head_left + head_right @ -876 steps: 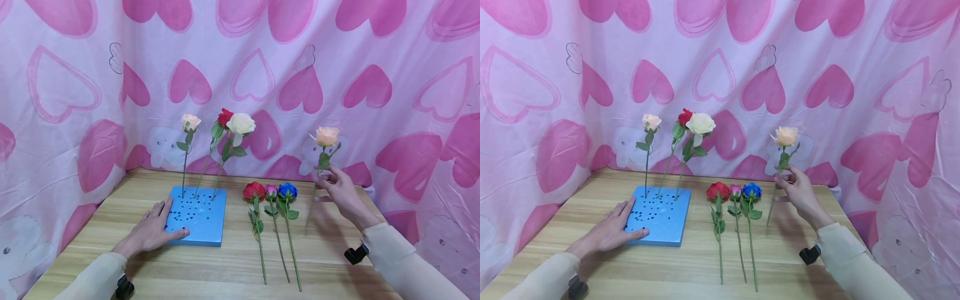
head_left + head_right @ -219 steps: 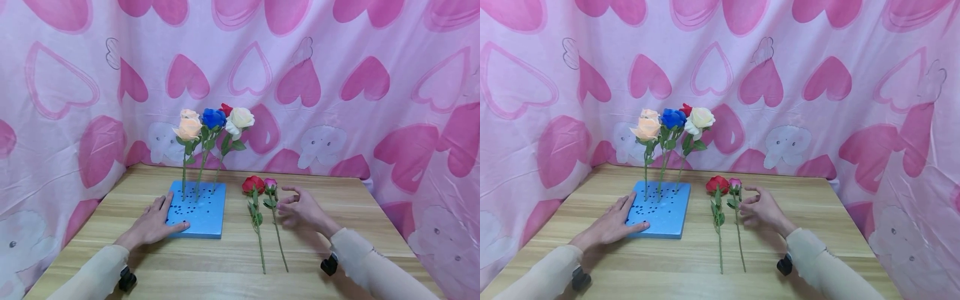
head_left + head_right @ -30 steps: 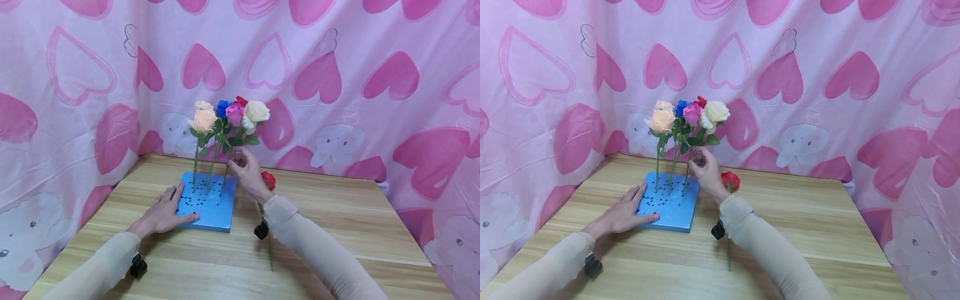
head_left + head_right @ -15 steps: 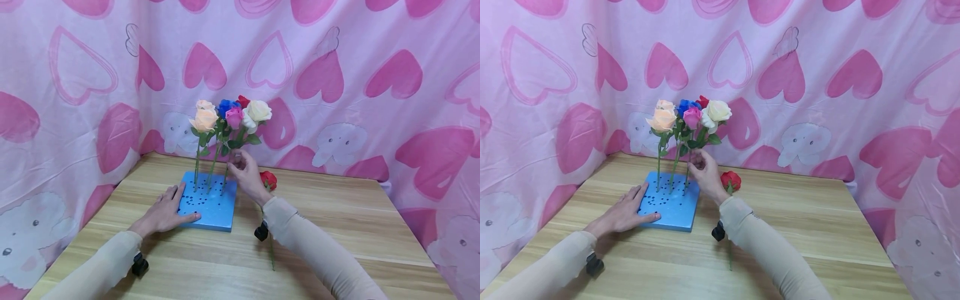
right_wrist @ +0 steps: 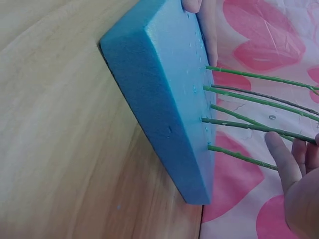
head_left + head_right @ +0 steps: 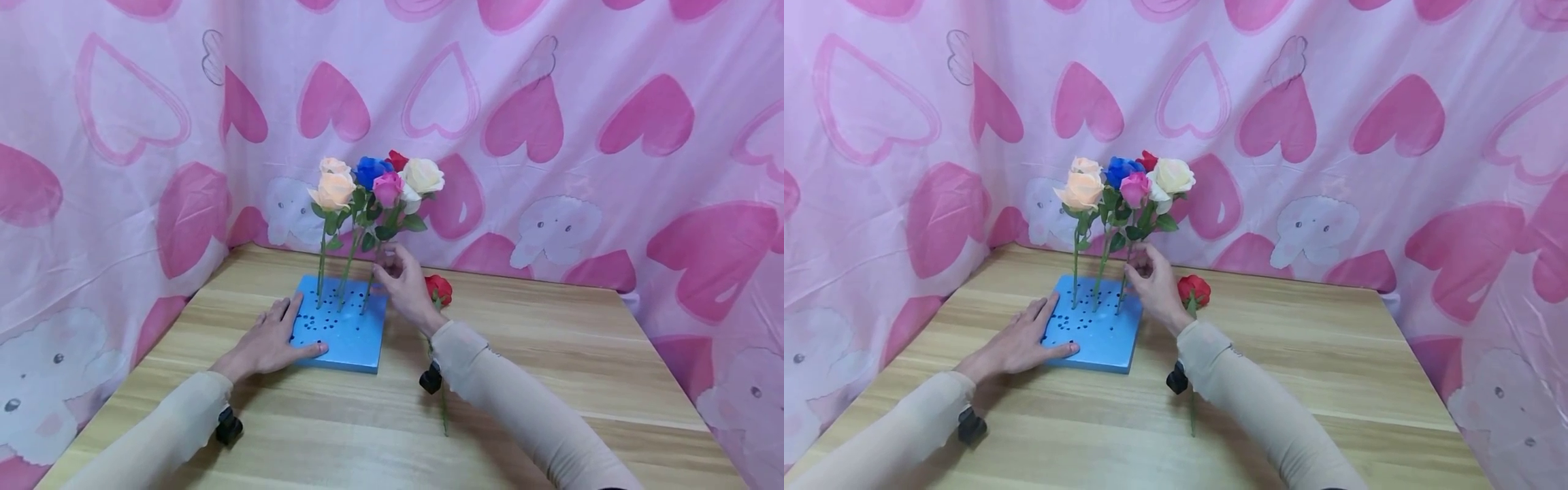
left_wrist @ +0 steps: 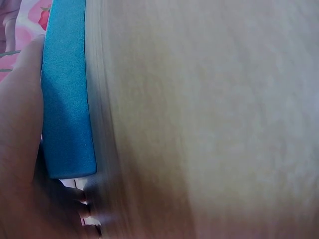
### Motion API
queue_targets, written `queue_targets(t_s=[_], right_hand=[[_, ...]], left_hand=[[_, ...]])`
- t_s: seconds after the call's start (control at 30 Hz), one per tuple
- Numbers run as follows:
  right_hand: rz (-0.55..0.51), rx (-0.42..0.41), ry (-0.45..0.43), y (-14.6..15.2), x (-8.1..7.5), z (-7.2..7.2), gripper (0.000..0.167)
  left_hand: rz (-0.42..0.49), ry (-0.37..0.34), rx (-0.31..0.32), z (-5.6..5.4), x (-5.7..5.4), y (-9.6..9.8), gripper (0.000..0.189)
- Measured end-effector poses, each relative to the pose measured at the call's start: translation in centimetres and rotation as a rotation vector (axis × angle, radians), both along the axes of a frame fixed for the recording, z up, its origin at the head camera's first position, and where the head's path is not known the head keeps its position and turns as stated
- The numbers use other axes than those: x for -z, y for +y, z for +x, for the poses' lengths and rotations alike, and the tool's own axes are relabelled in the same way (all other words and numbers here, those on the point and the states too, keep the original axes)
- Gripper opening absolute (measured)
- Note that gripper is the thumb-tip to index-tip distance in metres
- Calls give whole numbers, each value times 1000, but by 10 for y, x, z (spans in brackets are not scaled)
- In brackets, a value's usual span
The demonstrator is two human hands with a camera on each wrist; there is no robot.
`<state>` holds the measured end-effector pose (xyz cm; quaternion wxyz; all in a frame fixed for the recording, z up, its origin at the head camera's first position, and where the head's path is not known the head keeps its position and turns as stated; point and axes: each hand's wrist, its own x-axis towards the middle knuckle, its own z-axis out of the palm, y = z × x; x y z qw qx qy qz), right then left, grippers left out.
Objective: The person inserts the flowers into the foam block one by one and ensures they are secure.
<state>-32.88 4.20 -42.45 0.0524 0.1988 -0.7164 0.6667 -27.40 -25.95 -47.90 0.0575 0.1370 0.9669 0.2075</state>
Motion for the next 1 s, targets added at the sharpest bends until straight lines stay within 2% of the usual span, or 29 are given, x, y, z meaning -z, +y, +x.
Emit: queue_targets(t_s=[0.27,0.5,1.0], right_hand=[[0,10,-33,4,5,3,39],[2,-7,-31,10,2,5,37],[27,17,-63,36,-2,11,52]], left_hand=[[1,-6,0,2,0,0,133],[4,2,2,1,-1,1,133],[7,-8,-1,0,1,-2,135]])
